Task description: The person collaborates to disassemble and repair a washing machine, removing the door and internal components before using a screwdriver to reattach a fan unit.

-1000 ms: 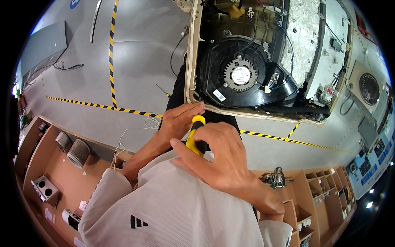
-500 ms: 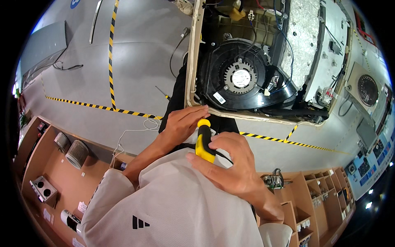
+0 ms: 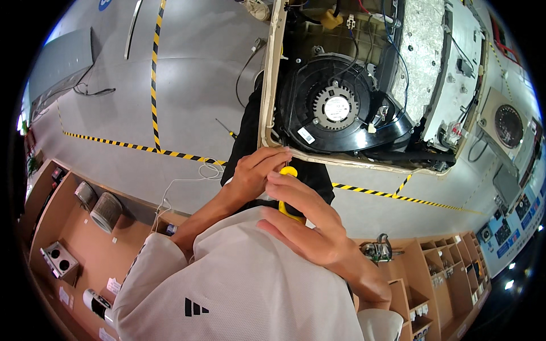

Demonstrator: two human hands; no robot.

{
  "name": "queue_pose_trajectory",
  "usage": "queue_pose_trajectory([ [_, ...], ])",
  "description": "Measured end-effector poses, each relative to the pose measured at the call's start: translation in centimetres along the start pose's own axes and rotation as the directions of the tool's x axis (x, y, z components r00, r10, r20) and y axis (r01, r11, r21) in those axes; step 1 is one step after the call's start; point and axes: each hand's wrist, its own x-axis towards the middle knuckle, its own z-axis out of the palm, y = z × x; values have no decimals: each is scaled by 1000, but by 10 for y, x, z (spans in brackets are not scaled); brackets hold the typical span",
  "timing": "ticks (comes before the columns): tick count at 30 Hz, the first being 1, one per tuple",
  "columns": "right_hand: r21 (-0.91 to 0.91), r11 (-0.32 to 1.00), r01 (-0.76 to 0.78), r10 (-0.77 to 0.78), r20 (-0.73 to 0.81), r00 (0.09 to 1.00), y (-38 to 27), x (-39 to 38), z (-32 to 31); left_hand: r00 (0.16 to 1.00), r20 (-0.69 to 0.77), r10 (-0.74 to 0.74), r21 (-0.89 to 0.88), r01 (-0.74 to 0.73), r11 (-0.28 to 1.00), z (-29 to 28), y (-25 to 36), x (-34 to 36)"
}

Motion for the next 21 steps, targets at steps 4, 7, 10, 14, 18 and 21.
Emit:
queue_pose_trajectory([
  [4, -60, 988, -144, 133, -160, 978, -4, 1, 11, 996, -91, -1, -21, -1, 1000, 2, -5, -3],
  [7, -346, 911, -223, 175, -163, 971, -8, -4, 1, 990, -137, -32, -10, 31, 999, 0, -8, 1],
  [10, -335, 912, -235, 201, -134, 970, -10, -5, -1, 991, -134, -25, -3, 25, 1000, 1, -10, 3],
  [14, -277, 950, -144, 108, -140, 984, -8, 10, 9, 989, -113, -94, 5, 95, 995, 3, -11, -2],
  [18, -261, 965, -23, 11, -45, 999, -3, 14, 12, 990, -132, -47, -52, 41, 998, -5, -8, 5],
  [21, -263, 964, -41, 46, 11, 999, -10, 19, 10, 1000, -21, -3, -71, 2, 997, -15, -14, -1],
])
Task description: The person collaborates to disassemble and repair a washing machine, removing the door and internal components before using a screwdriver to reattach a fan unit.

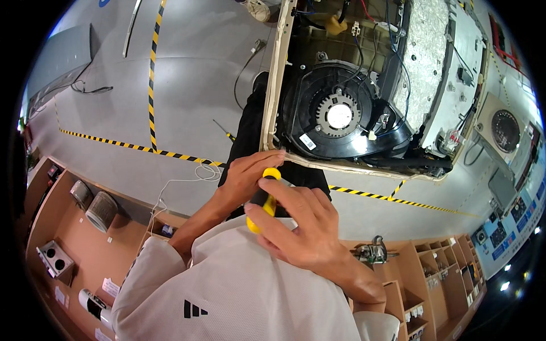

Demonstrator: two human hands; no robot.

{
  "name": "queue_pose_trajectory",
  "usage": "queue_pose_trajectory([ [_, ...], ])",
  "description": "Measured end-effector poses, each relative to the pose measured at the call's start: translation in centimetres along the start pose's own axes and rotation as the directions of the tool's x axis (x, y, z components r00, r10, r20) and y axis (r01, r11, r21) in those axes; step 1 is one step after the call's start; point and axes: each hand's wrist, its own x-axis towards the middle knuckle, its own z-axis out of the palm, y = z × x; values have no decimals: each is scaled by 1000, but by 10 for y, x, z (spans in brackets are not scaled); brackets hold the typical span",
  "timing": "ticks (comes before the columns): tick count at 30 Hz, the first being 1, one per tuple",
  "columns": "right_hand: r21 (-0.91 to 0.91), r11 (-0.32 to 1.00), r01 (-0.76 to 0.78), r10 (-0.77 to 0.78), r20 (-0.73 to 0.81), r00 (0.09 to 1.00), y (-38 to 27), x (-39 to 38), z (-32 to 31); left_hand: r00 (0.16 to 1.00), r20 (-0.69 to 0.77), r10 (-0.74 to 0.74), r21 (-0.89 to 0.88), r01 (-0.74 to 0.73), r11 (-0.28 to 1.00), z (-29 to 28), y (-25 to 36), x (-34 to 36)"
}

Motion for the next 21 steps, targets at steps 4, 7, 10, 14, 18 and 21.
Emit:
queue_pose_trajectory([
  [4, 10, 1000, -5, 5, -51, 999, -6, 8, 7, 993, -115, 12, 24, -9, 1000, 6, -3, -2],
  [7, 9, 999, 40, -40, -73, 997, -5, 11, 10, 991, -130, -40, -7, 39, 999, 3, 3, 5],
  [10, 93, 994, 59, -52, -73, 996, -1, 10, 12, 995, -99, -19, -38, 15, 999, 3, 1, 8],
  [14, 107, 994, -17, 25, -71, 997, -4, 8, 8, 997, -82, 13, -21, -15, 1000, 0, 0, 8],
  [18, 45, 999, 21, -17, -79, 997, 2, 1, 5, 982, -178, 66, 32, -61, 998, 12, 2, 17],
  [21, 70, 992, 104, -101, -48, 994, -1, 4, -14, 983, -161, 87, 31, -83, 996, 9, 14, 24],
])
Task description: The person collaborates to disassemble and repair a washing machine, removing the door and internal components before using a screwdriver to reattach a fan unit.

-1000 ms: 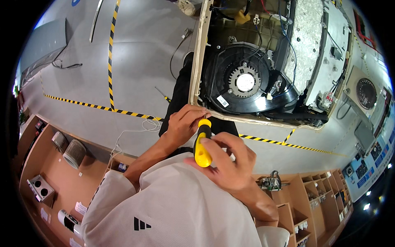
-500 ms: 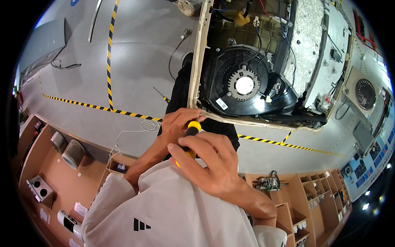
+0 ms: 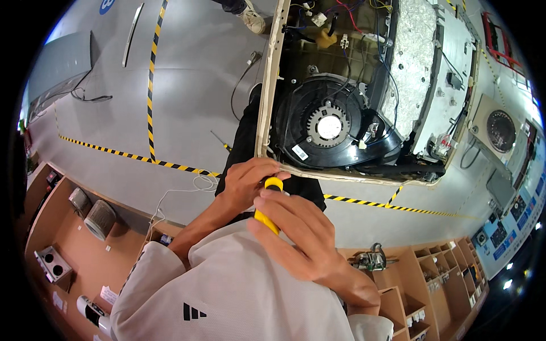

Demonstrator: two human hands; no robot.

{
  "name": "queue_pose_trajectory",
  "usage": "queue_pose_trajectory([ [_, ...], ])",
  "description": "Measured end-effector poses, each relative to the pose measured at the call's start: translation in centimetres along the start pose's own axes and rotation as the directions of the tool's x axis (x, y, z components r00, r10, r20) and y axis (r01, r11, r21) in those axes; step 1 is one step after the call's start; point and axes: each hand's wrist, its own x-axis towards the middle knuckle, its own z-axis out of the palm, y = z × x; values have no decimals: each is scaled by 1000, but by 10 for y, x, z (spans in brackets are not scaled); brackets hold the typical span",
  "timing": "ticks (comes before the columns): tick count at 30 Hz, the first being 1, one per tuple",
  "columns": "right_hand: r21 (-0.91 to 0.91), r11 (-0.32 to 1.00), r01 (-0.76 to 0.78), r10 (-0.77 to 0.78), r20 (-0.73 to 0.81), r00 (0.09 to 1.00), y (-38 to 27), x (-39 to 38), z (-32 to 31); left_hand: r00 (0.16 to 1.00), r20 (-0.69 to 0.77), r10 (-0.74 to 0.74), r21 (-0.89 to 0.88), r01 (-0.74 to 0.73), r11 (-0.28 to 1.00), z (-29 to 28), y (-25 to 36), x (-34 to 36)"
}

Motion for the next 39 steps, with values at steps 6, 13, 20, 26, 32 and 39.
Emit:
queue_pose_trajectory([
  [6, 89, 994, 69, -52, -174, 983, -15, -6, -38, 992, -18, 124, -8, -125, 992, -9, 36, 35],
  [13, -91, 992, -83, 44, -362, 931, 27, 9, -58, 983, -63, 170, -28, -172, 985, 21, 14, 109],
  [20, -20, 992, -121, 110, -281, 953, 74, 17, -55, 995, -96, 32, -11, -33, 999, 55, -16, 118],
  [26, -85, 983, -165, 132, -306, 943, 86, 30, -52, 996, -85, -38, -32, 36, 999, 62, -26, 115],
  [32, -77, 982, -175, 146, -290, 946, 87, 41, -56, 995, -94, -34, -26, 31, 999, 61, -29, 117],
  [39, -82, 982, -172, 148, -238, 960, 88, 45, -61, 993, -121, -6, -16, 4, 1000, 66, -36, 116],
])
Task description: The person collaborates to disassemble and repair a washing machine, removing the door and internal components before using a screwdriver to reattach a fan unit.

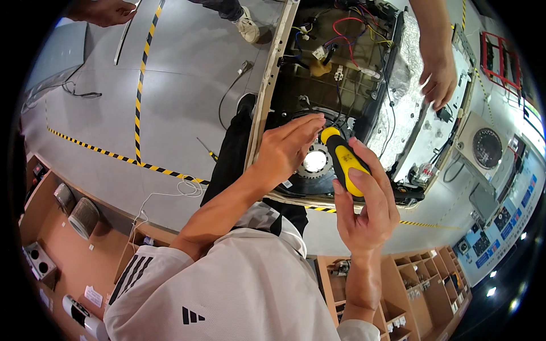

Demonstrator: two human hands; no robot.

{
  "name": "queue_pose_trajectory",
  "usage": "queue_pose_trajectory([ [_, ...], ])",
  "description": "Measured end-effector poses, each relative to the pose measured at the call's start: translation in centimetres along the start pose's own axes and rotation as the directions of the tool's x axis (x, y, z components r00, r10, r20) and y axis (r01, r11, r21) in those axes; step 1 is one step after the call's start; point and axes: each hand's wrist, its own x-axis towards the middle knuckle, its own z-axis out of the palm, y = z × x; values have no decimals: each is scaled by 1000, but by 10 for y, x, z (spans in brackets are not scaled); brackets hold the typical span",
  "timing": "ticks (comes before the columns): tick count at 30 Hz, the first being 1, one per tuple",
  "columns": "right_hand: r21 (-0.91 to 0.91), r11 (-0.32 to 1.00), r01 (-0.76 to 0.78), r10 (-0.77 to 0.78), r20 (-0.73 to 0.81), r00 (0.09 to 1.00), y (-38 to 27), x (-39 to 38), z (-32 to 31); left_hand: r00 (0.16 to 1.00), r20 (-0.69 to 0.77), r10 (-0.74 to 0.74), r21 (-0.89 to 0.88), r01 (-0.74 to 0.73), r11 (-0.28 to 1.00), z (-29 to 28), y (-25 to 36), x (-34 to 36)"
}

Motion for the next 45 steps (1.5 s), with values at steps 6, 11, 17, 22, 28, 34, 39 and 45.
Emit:
queue_pose_trajectory([
  [6, -79, 997, -21, 25, 52, 998, -6, 16, -3, 1000, -20, 1, 26, -1, 1000, 2, -3, 5],
  [11, -288, 957, 25, 0, 88, 996, -13, 37, -5, 999, -4, -53, -16, 52, 998, -2, 0, 14],
  [17, 51, 935, -350, 347, 62, 936, -20, 40, 4, 997, 47, -60, -29, 61, 998, -3, 13, 21],
  [22, 53, 943, -329, 328, 11, 944, -16, 41, 17, 991, 127, -45, -84, 56, 995, -9, 8, 24],
  [28, -62, 942, -328, 330, 18, 944, -12, 48, 13, 991, 135, -5, -109, 20, 994, -22, 30, 41],
  [34, -115, 975, -192, 208, 140, 968, -4, 54, 1, 996, 67, 52, -115, -44, 992, -14, 21, 39],
  [39, -154, 988, 12, 56, 427, 903, -11, 78, -10, 999, 38, -9, -168, 16, 986, -7, 15, 35],
  [45, -211, 977, -5, 113, 502, 858, -18, 79, -19, 997, 7, 78, -135, -77, 988, -14, 25, 46],
])
